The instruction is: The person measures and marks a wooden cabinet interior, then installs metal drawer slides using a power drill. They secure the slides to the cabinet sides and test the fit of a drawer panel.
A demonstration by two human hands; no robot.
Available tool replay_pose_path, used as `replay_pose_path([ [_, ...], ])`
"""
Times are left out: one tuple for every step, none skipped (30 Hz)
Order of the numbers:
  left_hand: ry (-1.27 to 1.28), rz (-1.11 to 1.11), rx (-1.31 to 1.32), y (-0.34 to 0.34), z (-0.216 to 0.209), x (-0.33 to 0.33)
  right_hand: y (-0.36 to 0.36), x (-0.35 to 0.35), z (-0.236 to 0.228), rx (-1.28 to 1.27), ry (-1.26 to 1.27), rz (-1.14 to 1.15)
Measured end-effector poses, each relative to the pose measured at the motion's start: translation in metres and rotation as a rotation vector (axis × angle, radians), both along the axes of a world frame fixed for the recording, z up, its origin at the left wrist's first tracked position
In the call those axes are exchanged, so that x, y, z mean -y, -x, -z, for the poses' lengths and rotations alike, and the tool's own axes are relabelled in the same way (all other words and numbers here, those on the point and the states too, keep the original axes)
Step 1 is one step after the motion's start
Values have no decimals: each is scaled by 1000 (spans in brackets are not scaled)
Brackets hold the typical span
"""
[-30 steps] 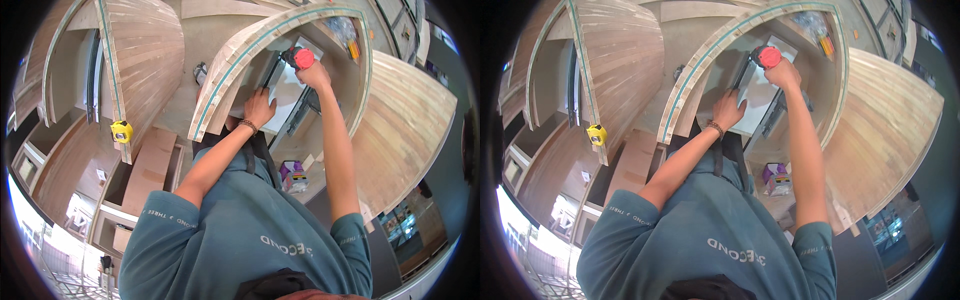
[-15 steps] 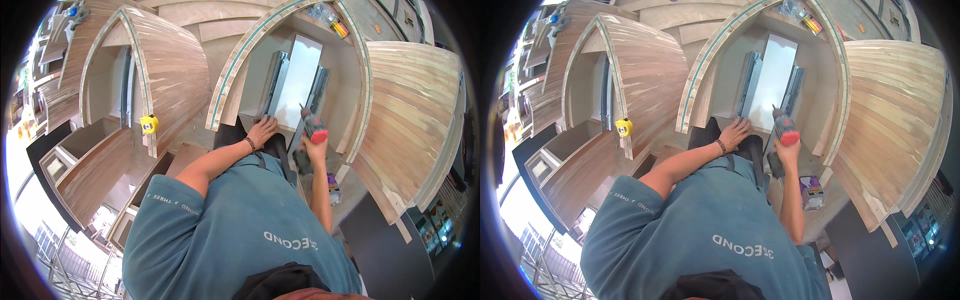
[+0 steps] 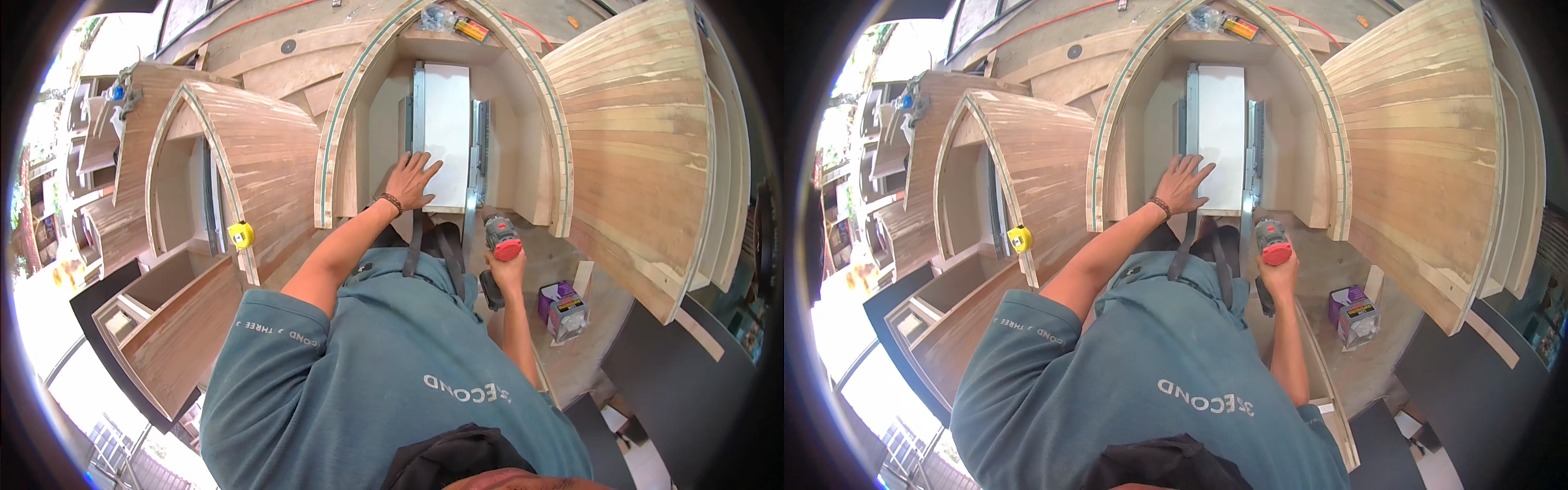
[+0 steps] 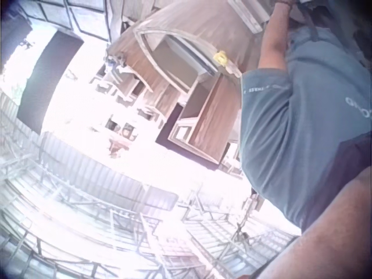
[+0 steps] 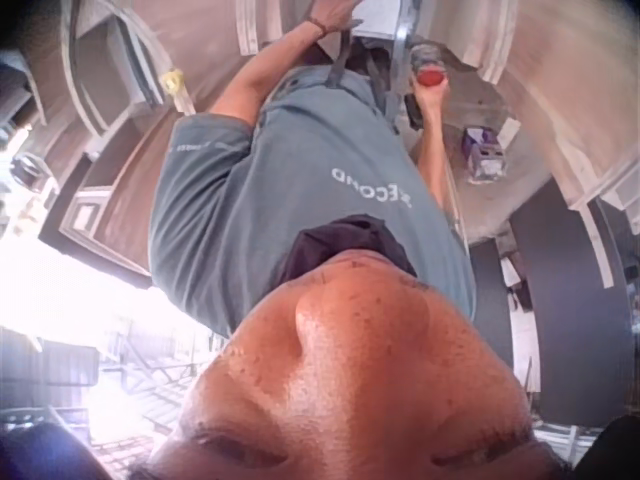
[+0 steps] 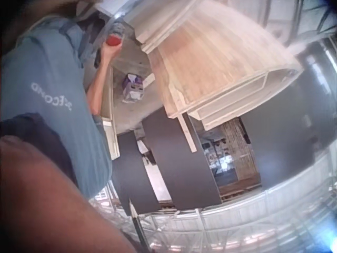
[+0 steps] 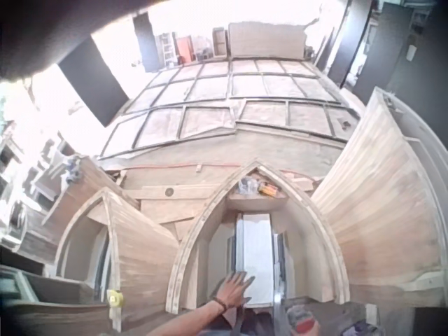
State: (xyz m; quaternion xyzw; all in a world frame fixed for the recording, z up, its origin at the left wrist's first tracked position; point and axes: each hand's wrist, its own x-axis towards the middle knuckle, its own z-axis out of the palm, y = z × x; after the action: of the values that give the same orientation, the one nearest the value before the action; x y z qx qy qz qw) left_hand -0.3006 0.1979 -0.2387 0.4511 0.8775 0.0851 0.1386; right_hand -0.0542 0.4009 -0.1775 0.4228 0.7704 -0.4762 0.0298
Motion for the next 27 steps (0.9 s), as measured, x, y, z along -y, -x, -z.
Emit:
replay_pose_path([
  [-71,-18,36,2,0,-5,4,2,-11,18,39,4],
  [-56,-30,35,6,2,-11,5,3,-17,36,78,9],
  [-44,-40,36,9,8,-18,1,4,-16,40,73,13],
  [-33,-49,37,12,13,-25,-4,6,-14,44,68,18],
  [-26,-50,55,17,18,-30,-8,8,-13,47,62,24],
  [-21,-49,76,22,23,-38,-13,9,-12,26,86,32],
  [-17,-48,97,28,28,-46,-18,12,-11,3,110,42],
  [-4,-71,121,33,33,-54,-24,15,-11,-20,133,53],
  [-9,-84,101,46,39,-64,-28,17,-11,-10,144,71],
  [-13,-100,82,62,46,-73,-34,20,-13,2,157,86],
  [-17,-114,63,80,53,-83,-39,22,-16,13,170,102],
  [9,-160,62,99,54,-97,-49,26,-14,18,154,132],
  [36,-211,57,123,53,-110,-53,28,-21,29,153,136],
  [33,-253,54,148,61,-120,-50,31,-35,39,150,139],
  [31,-300,58,171,74,-127,-55,31,-42,54,147,136],
  [44,-287,17,189,80,-138,-69,35,-37,75,177,191],
  [58,-276,-27,205,83,-147,-71,37,-44,79,117,199],
  [119,-271,39,215,78,-157,-69,42,-58,89,56,207],
  [184,-272,103,224,74,-162,-70,44,-67,99,-2,205],
  [147,-278,56,234,90,-153,-76,42,-69,103,27,199],
  [134,-292,65,229,86,-160,-83,45,-66,120,48,223],
  [209,-269,70,226,74,-166,-91,49,-63,133,70,246],
  [286,-249,70,222,64,-169,-100,53,-59,157,81,270],
  [291,-243,68,216,64,-168,-105,55,-52,178,91,291],
  [297,-239,66,209,63,-167,-111,58,-46,198,101,310],
  [302,-236,64,203,63,-165,-117,61,-41,198,106,324],
  [258,-237,66,199,63,-162,-116,62,-40,190,114,333],
])
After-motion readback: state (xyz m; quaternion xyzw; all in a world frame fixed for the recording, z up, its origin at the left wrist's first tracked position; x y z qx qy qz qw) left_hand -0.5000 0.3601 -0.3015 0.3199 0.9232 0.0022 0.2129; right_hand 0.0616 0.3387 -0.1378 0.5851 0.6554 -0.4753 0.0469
